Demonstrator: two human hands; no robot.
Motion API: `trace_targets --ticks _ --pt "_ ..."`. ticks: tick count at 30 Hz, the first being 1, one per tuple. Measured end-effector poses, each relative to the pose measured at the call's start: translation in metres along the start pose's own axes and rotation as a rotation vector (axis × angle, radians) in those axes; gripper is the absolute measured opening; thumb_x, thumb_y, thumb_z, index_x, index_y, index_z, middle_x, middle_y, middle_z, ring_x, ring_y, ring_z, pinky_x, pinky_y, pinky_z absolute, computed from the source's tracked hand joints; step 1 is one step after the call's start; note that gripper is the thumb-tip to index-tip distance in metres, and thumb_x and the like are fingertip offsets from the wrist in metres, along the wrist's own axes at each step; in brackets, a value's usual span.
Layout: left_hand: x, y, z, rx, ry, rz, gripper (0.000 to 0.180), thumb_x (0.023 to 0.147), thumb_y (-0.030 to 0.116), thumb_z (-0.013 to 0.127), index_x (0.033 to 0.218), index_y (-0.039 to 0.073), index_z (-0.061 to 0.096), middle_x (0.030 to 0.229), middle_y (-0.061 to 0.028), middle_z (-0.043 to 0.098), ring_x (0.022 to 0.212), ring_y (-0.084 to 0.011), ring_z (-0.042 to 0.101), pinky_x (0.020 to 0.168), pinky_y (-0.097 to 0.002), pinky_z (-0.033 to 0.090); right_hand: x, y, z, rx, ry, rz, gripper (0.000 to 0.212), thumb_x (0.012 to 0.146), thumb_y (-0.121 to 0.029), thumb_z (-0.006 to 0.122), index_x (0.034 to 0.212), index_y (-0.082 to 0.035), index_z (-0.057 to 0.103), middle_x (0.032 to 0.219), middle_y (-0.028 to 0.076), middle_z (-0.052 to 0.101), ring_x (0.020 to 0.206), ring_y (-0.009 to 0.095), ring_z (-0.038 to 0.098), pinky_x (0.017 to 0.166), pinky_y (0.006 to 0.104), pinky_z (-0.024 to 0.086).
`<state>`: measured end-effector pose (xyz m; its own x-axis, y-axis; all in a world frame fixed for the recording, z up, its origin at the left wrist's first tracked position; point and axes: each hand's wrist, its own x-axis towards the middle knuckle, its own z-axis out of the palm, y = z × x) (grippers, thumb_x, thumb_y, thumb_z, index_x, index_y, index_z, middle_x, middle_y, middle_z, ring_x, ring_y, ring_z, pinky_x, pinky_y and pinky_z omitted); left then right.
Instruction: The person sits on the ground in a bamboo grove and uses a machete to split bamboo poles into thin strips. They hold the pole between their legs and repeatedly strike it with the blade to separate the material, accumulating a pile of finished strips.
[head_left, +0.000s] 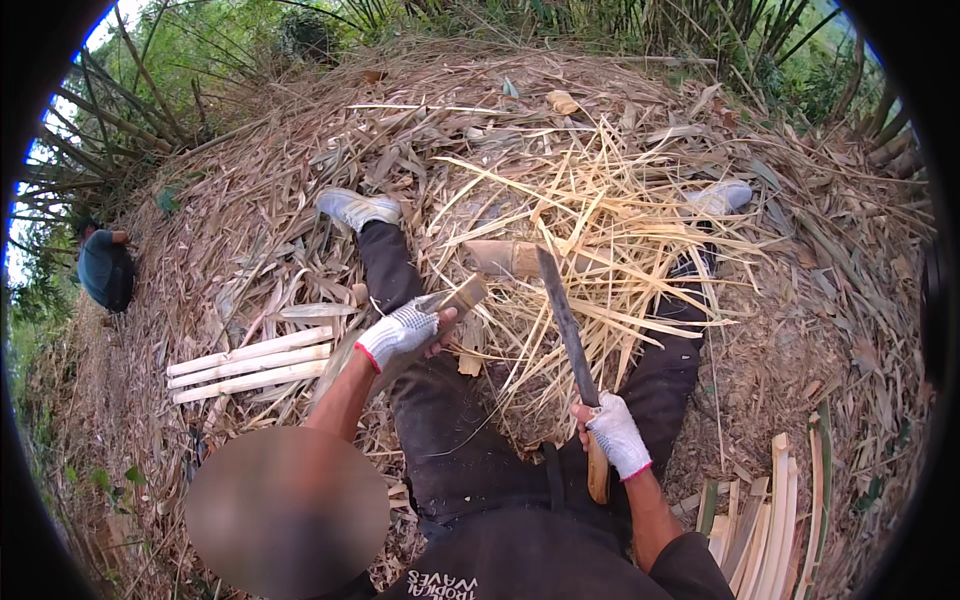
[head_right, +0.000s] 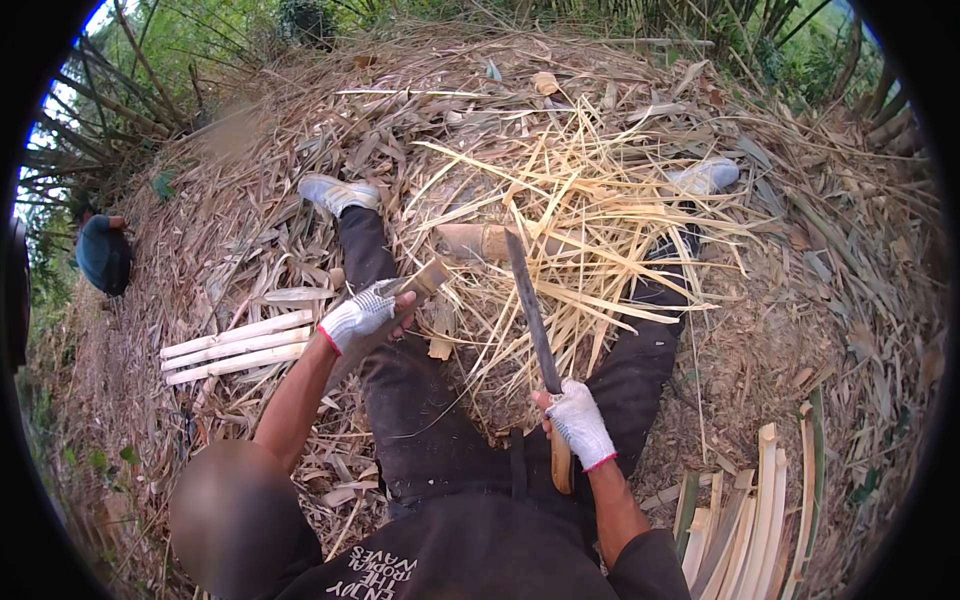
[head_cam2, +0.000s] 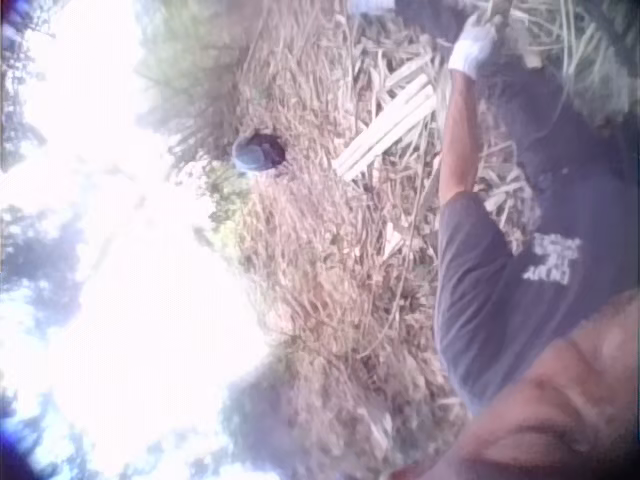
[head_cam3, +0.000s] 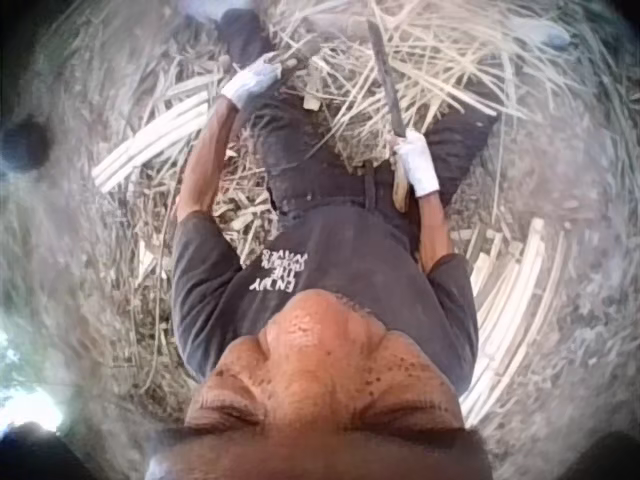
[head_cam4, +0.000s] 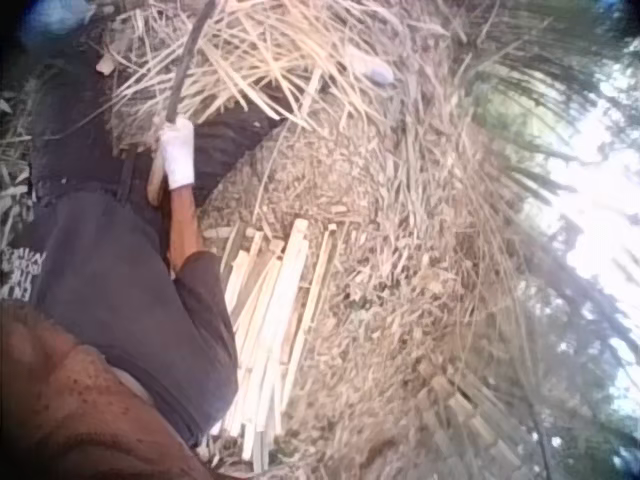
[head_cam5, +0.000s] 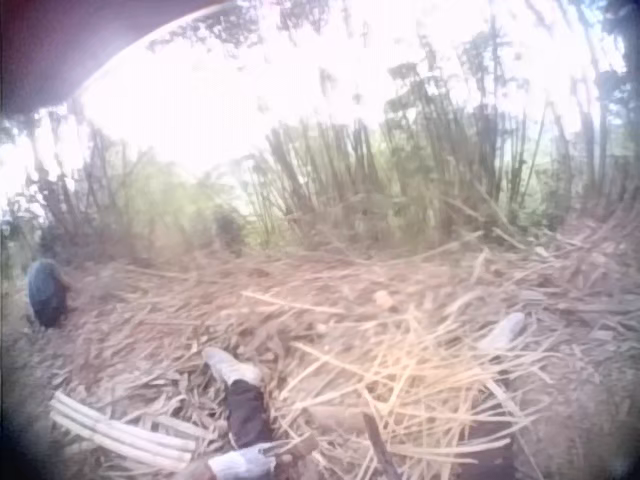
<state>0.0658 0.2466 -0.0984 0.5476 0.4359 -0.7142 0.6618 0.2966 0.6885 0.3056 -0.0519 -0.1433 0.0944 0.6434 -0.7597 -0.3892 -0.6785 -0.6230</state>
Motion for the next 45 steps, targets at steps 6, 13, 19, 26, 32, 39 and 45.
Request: trace_targets --ticks 6,13,19,26,32,39,45 --pt "0.065 0.011 -0.032 0.004 0.092 -0.075 0.035 0.099 0.043 0.06 0.102 0.007 0.059 0.07 -0.0025 0.061 0.057 -0.0127 0.057 0.051 -0.0295 0.047 0.013 -0.017 0.011 -0.034 0.034 -0.086 0.022 0.093 -0.02 0.07 0.097 -0.002 0.058 0.062 0.001 0.056 0.049 0.011 0.056 0.045 0.0278 0.046" --pt "0.143 0.018 -0.031 0.097 0.092 -0.069 0.036 0.099 0.043 0.06 0.102 0.007 0.055 0.066 -0.0012 0.057 0.052 -0.0126 0.054 0.047 -0.0297 0.046 0.043 -0.055 0.02 -0.098 0.044 -0.141 0.029 0.097 -0.02 0.065 0.117 0.0 0.06 0.063 0.001 0.054 0.05 0.01 0.054 0.044 0.0272 0.044" --pt "0.173 0.105 0.025 0.169 0.099 0.005 0.036 0.1 0.041 0.055 0.102 0.005 0.054 0.066 -0.0026 0.056 0.051 -0.0129 0.052 0.046 -0.0323 0.045 0.076 -0.047 0.017 0.024 0.278 -0.25 0.026 0.096 -0.019 0.065 0.11 0.002 0.059 0.062 0.002 0.054 0.048 0.011 0.053 0.044 0.0278 0.042" --pt "0.179 0.094 0.022 0.685 0.116 0.009 0.065 0.101 0.057 0.039 0.096 -0.003 0.063 0.059 -0.0135 0.059 0.052 -0.0208 0.061 0.052 -0.0419 0.048 0.057 -0.047 0.006 0.057 0.337 -0.298 0.031 0.096 -0.019 0.065 0.116 0.003 0.059 0.061 0.003 0.054 0.046 0.012 0.053 0.042 0.0285 0.042" --pt "0.155 0.046 -0.011 0.925 0.13 -0.086 0.074 0.098 0.062 0.041 0.115 -0.005 0.064 0.101 -0.0337 0.066 0.099 -0.0439 0.066 0.084 -0.0491 0.051 0.062 -0.032 0.007 -0.124 0.283 -0.203 0.029 0.096 -0.024 0.067 0.106 0.002 0.061 0.061 0.003 0.053 0.048 0.01 0.055 0.042 0.0287 0.043" --pt "0.167 -0.021 -0.024 0.93 0.2 0.123 0.074 0.095 0.069 0.043 0.113 0.0 0.066 0.102 -0.0291 0.068 0.099 -0.0453 0.066 0.086 -0.0503 0.05 0.077 -0.052 0.027 -0.601 0.325 -0.468 0.033 0.094 -0.027 0.063 0.111 0.001 0.068 0.08 0.026 0.065 0.077 0.044 0.065 0.067 0.0463 0.051" --pt "0.167 -0.003 -0.021 0.939 0.193 0.006 0.074 0.095 0.068 0.046 0.108 -0.003 0.065 0.095 -0.0295 0.068 0.091 -0.0467 0.066 0.081 -0.0508 0.052 0.106 -0.075 0.042 -0.769 0.423 -0.704 0.03 0.095 -0.025 0.059 0.103 0.002 0.07 0.081 0.026 0.065 0.079 0.044 0.065 0.07 0.0498 0.051"
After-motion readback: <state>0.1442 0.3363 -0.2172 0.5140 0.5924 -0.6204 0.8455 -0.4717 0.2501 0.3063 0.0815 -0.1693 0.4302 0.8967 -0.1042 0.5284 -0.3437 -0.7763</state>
